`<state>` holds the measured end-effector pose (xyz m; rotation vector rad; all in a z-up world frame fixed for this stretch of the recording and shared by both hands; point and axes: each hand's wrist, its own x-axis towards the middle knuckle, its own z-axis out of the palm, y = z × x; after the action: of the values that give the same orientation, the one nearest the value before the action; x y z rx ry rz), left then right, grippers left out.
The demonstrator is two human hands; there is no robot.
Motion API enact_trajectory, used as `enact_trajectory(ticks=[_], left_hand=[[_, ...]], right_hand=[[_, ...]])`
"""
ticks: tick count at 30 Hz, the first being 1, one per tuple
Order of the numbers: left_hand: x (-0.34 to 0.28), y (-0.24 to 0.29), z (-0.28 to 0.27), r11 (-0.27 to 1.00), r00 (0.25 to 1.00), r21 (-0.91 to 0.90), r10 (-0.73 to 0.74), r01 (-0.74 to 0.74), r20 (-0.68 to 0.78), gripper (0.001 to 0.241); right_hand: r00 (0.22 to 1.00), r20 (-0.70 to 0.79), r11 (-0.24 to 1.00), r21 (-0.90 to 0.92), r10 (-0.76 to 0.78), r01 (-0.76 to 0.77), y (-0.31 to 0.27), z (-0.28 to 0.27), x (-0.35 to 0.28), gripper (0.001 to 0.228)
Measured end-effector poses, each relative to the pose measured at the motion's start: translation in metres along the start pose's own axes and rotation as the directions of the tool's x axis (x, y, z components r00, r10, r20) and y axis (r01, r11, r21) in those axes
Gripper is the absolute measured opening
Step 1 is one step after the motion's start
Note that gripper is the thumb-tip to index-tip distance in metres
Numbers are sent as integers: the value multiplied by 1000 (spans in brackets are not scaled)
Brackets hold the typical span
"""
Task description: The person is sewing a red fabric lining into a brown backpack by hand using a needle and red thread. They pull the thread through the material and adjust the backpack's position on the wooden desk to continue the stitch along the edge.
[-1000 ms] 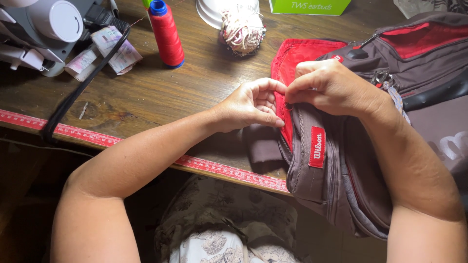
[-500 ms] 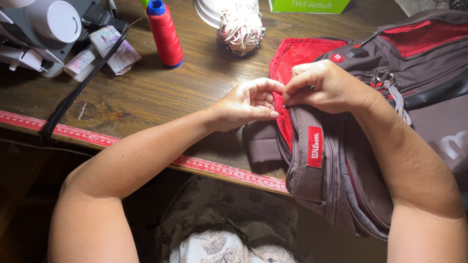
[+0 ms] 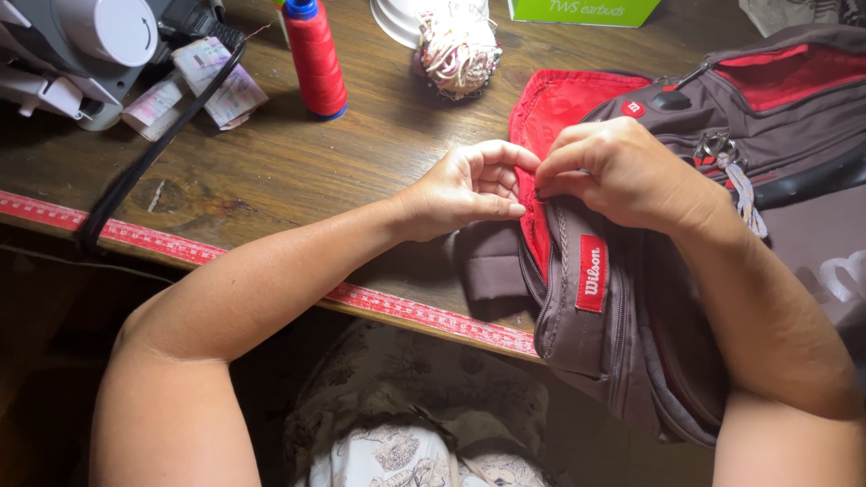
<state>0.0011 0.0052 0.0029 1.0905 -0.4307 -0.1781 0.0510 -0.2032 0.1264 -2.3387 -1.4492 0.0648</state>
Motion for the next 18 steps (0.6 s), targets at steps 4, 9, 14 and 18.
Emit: enact_trajectory(ticks=[4, 9, 14, 18], left_hand=[[0, -1, 0, 1000, 1000, -13, 13, -13, -4, 57], [1, -2, -1, 1000, 1000, -20, 20, -20, 8, 57], [-1, 1, 1, 999, 1000, -32, 19, -18, 18, 57], [0, -2, 0, 999, 1000, -52, 15, -14, 25, 60]], right_hand=[[999, -25, 993, -107, 38, -40, -1, 4, -6, 8], [995, -67, 997, -21, 74, -75, -3, 5, -1, 14], [996, -41, 981, 183, 73, -64, 15, 4, 5, 15], [996, -35, 974, 214, 80, -71, 5, -1, 7, 15]])
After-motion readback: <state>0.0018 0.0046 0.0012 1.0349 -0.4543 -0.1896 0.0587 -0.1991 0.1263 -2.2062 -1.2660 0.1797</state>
